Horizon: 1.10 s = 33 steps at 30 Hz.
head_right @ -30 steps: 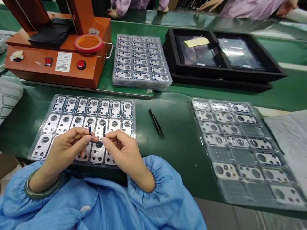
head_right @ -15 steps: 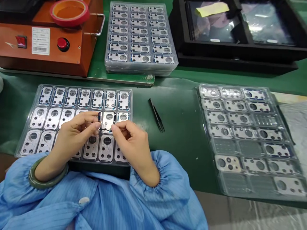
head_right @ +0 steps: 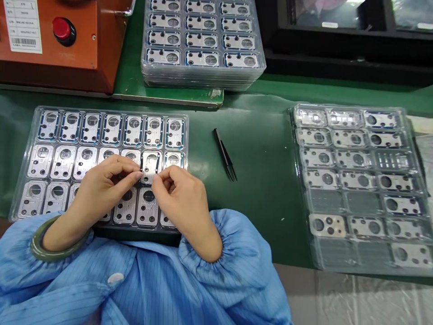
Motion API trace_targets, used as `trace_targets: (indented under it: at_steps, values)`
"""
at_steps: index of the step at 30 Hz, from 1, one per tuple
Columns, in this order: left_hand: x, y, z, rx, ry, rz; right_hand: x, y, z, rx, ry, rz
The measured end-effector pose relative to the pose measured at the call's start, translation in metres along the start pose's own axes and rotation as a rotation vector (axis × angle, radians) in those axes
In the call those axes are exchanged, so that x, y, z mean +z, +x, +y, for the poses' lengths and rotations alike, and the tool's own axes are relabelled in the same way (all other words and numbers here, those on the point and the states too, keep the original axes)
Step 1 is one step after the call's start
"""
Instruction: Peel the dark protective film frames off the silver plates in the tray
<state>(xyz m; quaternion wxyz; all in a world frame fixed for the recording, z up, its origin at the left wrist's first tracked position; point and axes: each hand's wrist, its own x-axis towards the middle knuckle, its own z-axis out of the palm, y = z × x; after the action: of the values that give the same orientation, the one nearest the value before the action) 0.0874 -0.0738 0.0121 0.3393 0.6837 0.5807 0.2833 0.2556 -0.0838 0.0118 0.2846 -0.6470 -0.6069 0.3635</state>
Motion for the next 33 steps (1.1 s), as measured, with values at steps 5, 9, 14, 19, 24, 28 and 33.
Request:
trace_targets:
  at_steps: [5,9,14,19,24,28,33]
  values:
    - [0.0006,0.0011,0.0012,0.001,0.030,0.002,-0.0002,0.0007,0.0000,0.014,-0.022,0.001]
    - [0.0016,0.0013,0.0028,-0.010,0.053,-0.003,-0.0007,0.0012,0.0011,0.014,-0.024,0.004]
    - [0.0029,0.0006,0.0019,-0.004,0.065,0.004,-0.0007,0.0005,0.0020,0.012,-0.041,-0.005]
    - [0.0033,0.0015,0.0015,-0.013,0.066,-0.006,-0.0004,0.0003,0.0022,0.017,-0.036,0.002]
    - [0.0047,0.0022,0.0023,-0.008,0.062,-0.004,-0.0004,0.0021,0.0025,0.014,-0.038,0.003]
    - [0.0056,0.0017,0.0028,0.003,0.065,0.002,-0.0010,0.0022,0.0014,0.019,-0.036,0.000]
    - [0.0055,0.0015,0.0038,-0.012,0.075,-0.017,-0.0018,0.0017,0.0009,0.021,-0.055,0.002]
